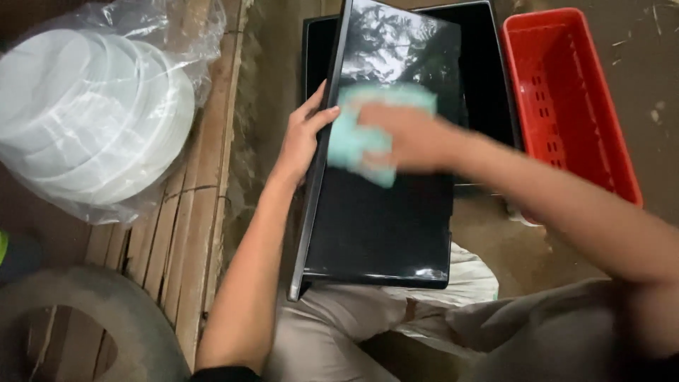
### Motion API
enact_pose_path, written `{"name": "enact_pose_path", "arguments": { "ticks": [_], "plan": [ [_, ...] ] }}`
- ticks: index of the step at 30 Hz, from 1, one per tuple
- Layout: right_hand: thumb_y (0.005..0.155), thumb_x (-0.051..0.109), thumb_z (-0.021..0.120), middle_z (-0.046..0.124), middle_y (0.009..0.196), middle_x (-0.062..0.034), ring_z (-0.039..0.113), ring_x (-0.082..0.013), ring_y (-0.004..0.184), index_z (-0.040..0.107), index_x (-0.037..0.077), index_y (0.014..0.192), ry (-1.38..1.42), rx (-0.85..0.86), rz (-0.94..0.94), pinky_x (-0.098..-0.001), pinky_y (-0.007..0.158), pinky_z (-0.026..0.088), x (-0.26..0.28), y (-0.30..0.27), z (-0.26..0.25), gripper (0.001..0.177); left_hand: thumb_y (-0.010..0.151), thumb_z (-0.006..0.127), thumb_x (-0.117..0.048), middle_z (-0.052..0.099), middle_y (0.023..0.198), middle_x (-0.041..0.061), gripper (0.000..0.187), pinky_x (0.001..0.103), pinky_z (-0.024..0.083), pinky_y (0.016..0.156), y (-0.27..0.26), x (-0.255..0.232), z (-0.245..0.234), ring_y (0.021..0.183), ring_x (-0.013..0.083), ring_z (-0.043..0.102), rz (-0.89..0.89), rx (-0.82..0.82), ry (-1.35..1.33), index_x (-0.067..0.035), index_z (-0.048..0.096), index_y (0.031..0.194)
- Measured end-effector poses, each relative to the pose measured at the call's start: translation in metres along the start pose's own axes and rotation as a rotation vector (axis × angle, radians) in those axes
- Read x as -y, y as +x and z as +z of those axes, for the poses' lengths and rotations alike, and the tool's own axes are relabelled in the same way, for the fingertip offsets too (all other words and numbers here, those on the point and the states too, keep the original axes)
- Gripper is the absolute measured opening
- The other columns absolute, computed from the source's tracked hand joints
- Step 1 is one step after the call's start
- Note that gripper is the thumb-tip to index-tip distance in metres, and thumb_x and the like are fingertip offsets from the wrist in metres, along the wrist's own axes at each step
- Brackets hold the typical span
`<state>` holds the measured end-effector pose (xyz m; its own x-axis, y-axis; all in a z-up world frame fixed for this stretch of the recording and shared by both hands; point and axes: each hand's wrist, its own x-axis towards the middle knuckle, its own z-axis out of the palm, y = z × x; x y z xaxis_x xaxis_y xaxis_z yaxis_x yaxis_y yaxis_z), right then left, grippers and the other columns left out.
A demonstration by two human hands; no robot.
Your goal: Cleaning black plastic planter boxes by wiping them thoroughly with a damp cloth.
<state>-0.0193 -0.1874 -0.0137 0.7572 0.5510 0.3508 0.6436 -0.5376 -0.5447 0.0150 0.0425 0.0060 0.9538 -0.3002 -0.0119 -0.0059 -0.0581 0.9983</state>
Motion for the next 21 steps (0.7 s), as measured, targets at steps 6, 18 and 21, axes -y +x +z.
{"name": "enact_pose_path", "arguments": {
  "ticks": [6, 18, 21],
  "plan": [
    [0.105, 0.042, 0.056, 0.06, 0.109, -0.0188, 0.061, -0.0335, 0.089, 0.049, 0.002, 0.135, -0.273, -0.087, 0.291, -0.0477, 0.08, 0.051, -0.084, 0.024, -0.023, 0.05, 0.091, 0.062, -0.015, 0.053, 0.155, 0.014, 0.064, 0.028, 0.037, 0.112, 0.005, 0.005, 0.006, 0.136, 0.0208, 0.053, -0.026, 0.028, -0.052, 0.001, 0.045, 0.151],
    [0.099, 0.046, 0.06, 0.066, 0.115, -0.0219, 0.066, -0.0358, 0.086, 0.049, 0.0, 0.145, -0.226, -0.008, 0.292, -0.0496, 0.079, 0.054, -0.065, 0.036, -0.019, 0.065, 0.092, 0.062, -0.017, 0.051, 0.155, 0.013, 0.066, 0.028, 0.033, 0.115, 0.006, 0.016, -0.001, 0.138, 0.0208, 0.05, 0.024, 0.064, -0.009, 0.002, 0.042, 0.152],
    [0.1, 0.038, 0.066, 0.068, 0.104, -0.0271, 0.064, -0.0469, 0.086, 0.049, 0.001, 0.132, -0.219, -0.211, 0.286, -0.0524, 0.076, 0.047, -0.124, 0.064, -0.031, 0.052, 0.09, 0.063, -0.016, 0.051, 0.156, 0.012, 0.066, 0.03, 0.035, 0.114, 0.006, 0.008, 0.006, 0.141, 0.0214, 0.049, -0.044, 0.08, -0.024, 0.0, 0.045, 0.151]
  ]
}}
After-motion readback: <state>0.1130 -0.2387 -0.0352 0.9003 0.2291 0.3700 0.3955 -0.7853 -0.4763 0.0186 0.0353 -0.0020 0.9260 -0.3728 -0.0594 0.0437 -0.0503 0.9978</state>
